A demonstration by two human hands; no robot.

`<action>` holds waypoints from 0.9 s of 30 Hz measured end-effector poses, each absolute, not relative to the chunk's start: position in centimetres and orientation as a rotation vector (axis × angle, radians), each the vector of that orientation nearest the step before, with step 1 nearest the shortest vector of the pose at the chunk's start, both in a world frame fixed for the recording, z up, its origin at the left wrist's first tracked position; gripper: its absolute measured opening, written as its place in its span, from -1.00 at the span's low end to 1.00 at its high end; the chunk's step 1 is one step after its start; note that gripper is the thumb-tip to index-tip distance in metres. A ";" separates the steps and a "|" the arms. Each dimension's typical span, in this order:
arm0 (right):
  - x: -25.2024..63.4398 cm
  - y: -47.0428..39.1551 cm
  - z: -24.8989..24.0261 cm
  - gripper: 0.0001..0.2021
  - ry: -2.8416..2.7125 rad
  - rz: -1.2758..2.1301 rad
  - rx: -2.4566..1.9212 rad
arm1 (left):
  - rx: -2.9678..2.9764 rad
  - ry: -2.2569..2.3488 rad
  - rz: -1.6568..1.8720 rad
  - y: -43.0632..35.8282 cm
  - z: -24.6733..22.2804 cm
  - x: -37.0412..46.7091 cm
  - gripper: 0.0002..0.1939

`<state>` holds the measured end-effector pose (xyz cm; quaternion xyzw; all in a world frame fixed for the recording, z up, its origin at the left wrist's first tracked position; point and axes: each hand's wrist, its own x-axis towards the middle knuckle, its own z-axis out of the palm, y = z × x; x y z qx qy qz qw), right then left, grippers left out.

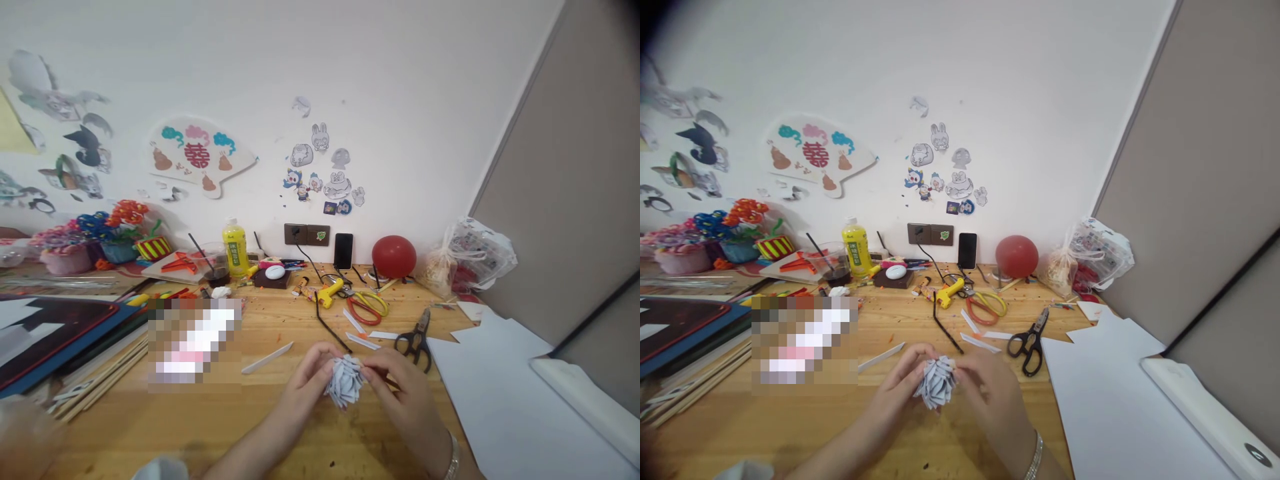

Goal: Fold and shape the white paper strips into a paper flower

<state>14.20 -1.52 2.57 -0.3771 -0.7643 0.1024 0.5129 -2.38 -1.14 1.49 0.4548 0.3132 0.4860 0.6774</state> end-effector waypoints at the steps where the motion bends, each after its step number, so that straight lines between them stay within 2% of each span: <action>1: 14.3 -1.6 2.6 -0.87 -1.857 0.178 -0.881 | 1.003 0.700 1.099 -1.2 1.6 -2.3 -0.70; 6: 14.3 -2.1 2.8 -0.88 -1.861 -0.025 -0.793 | 0.958 0.704 1.124 -1.3 1.9 -2.2 -0.72; 27: 14.9 -1.7 1.9 -0.87 -1.974 -0.170 -0.717 | 0.965 0.688 1.088 -1.1 1.5 -2.3 -0.73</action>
